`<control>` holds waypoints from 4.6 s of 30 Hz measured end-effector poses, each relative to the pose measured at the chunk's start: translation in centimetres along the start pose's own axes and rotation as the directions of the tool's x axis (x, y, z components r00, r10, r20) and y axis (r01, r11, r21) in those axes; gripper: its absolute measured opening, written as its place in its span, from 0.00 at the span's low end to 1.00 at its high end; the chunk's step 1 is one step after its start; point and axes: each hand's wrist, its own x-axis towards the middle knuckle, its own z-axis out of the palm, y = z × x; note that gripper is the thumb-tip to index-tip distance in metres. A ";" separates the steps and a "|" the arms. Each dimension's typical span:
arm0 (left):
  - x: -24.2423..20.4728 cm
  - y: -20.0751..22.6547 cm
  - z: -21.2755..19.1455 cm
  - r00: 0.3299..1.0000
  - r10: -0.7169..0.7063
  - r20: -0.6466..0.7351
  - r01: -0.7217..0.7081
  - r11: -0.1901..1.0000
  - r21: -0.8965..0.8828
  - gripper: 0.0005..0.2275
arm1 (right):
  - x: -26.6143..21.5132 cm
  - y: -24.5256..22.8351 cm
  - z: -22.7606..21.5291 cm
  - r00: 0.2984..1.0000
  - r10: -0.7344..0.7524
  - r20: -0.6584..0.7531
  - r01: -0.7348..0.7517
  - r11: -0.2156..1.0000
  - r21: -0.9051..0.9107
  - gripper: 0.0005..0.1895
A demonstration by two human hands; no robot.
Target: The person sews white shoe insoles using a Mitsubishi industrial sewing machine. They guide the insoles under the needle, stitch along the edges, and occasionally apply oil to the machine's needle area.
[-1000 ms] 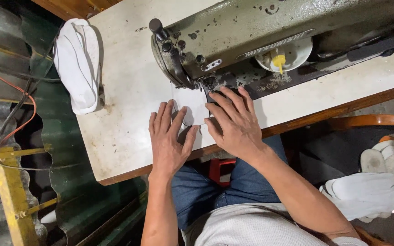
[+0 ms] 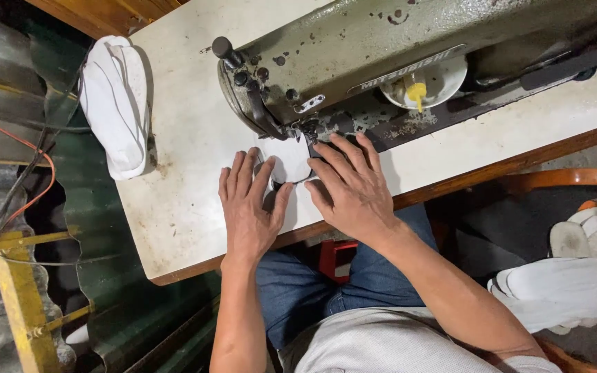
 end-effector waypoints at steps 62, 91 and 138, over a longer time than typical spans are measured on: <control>8.9 -6.3 2.6 0.986 0.082 0.146 -0.107 0.979 0.172 0.17 | -0.3 -0.4 -0.2 0.992 -0.005 0.126 0.013 0.998 -0.057 0.18; 8.1 -6.6 3.2 0.998 0.010 0.054 -0.024 0.967 0.255 0.19 | 0.0 -0.7 -0.3 0.968 0.047 0.245 -0.029 0.997 -0.075 0.22; -5.3 -2.2 -3.3 0.998 -0.025 -0.050 0.033 0.985 0.169 0.23 | -37.3 18.2 -8.2 0.841 0.535 -0.073 -0.471 0.661 -0.584 0.34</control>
